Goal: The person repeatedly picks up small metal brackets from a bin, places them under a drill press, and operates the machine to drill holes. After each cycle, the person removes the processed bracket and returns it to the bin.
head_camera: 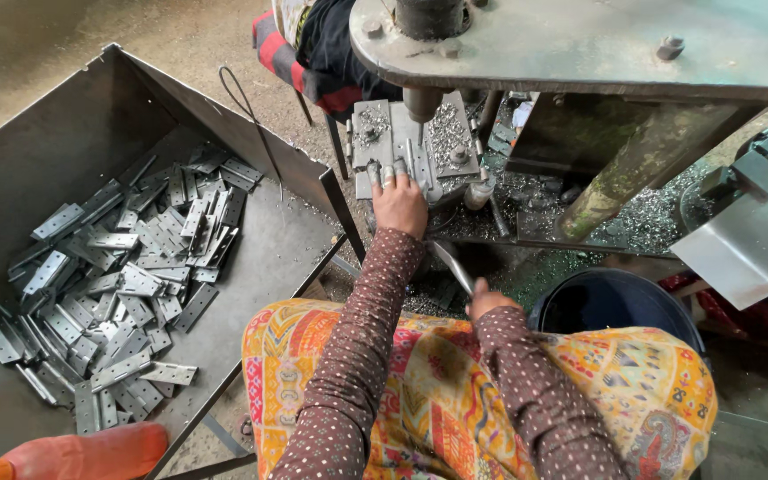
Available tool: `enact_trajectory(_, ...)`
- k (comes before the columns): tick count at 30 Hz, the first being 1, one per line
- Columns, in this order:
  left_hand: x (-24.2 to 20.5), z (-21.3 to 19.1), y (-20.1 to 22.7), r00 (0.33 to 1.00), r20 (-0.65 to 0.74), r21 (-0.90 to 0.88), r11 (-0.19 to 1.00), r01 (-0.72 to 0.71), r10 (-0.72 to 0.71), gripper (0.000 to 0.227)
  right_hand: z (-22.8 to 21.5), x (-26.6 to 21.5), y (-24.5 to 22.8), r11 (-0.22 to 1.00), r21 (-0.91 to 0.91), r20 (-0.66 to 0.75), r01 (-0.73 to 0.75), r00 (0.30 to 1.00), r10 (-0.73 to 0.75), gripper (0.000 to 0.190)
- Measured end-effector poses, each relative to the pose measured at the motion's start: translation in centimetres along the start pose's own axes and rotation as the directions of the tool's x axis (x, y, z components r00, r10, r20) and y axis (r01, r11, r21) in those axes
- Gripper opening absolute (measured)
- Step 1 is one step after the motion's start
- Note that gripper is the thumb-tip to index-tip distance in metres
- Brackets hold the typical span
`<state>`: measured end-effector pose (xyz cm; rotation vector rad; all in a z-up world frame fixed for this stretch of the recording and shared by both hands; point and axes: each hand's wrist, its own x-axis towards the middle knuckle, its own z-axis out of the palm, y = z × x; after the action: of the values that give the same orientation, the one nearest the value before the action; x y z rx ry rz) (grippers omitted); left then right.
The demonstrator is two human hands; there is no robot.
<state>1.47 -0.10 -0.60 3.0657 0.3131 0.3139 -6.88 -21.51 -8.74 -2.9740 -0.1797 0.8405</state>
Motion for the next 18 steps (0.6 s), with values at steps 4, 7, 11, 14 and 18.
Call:
enact_trajectory(4,-0.7,0.4,-0.8,0.979,-0.203,-0.069,0.997,-0.032,0.017,0.025,2.7,1.3,-0.7,0.989,0.071,0.066,-0.13,0.99,0.126,0.049)
enact_trajectory(7,-1.6,0.3,-0.5,0.977,-0.214,-0.115,0.993,-0.035,0.009,0.026,1.7,0.0,-0.4,0.992,0.069,0.211,-0.105,0.973,0.088,0.069)
enact_trajectory(11,0.6,-0.7,-0.8,0.977,-0.208,-0.029,0.999,-0.046,0.04,0.029,-2.1,-0.8,-0.8,0.999,-0.038,0.055,-0.01,0.998,0.012,0.065)
enact_trajectory(14,1.8,0.1,-0.7,0.998,-0.046,-0.036,0.999,-0.037,0.035,0.029,-1.0,-0.9,0.0,1.0,-0.001,-0.094,0.024,0.995,-0.024,0.054)
enact_trajectory(18,3.3,0.1,-0.7,0.993,0.118,-0.055,0.998,-0.016,0.022,0.027,1.4,1.6,0.5,0.999,0.017,0.082,0.033,0.996,-0.034,0.088)
